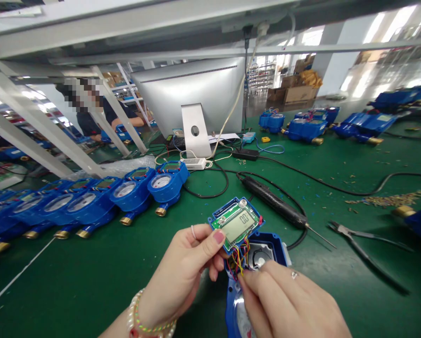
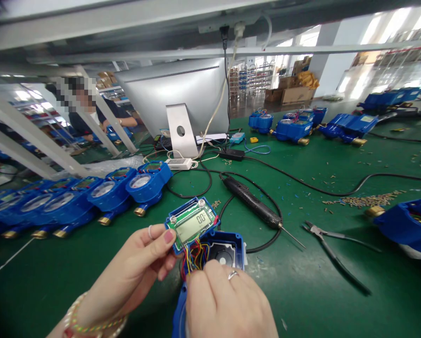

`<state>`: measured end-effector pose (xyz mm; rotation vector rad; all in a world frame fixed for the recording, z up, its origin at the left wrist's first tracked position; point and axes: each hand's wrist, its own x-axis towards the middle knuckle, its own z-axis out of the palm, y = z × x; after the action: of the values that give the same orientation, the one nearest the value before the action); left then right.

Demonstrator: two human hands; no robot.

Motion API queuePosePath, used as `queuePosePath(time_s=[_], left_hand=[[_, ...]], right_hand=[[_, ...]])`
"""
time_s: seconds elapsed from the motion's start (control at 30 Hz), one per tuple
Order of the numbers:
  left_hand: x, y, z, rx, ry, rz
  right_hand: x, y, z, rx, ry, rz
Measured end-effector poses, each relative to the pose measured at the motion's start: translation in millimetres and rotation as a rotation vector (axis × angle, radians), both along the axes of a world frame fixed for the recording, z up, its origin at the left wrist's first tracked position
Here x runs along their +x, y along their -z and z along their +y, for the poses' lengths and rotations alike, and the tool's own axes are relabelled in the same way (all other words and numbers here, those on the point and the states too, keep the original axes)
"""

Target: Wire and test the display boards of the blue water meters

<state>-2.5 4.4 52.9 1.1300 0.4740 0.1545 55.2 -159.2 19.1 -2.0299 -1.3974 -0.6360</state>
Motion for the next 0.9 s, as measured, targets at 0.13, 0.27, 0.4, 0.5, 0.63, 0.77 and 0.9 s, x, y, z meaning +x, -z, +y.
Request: queuePosePath(time_s=[0.13, 0.27, 0.4, 0.5, 0.63, 0.77, 0.9], left_hand=[[0, -1.0, -4, -0.064, 0.036, 0.006], [-1, -0.3, -5, -0.105, 0.061, -0.003], [0, 1.3, -1, -0.121, 0.039, -0.012], [0, 2.8, 2, -0.109, 0.036, -0.008], [0, 4.0, 2, -0.076, 0.045, -0.002], [0, 2.4, 1, -0.038, 0.036, 0.012], [0, -0.3, -1, -0.066, 0.043, 0.017]], right_hand=[[4, -0.1, 6, -0.046, -0.022, 0.019], [5, -3.8, 13, -0.022, -0.017, 0.000], [9, -7.5, 5, -0.080, -0.076, 0.178], [13, -13.9, -4, -0.022, -0.116, 0.467], [13, -20.8, -2, 0.040, -0.101, 0.657], [9, -19.5, 7, 0.038, -0.062, 0.785], [8, -15.0, 9, 0.069, -0.011, 0.573]])
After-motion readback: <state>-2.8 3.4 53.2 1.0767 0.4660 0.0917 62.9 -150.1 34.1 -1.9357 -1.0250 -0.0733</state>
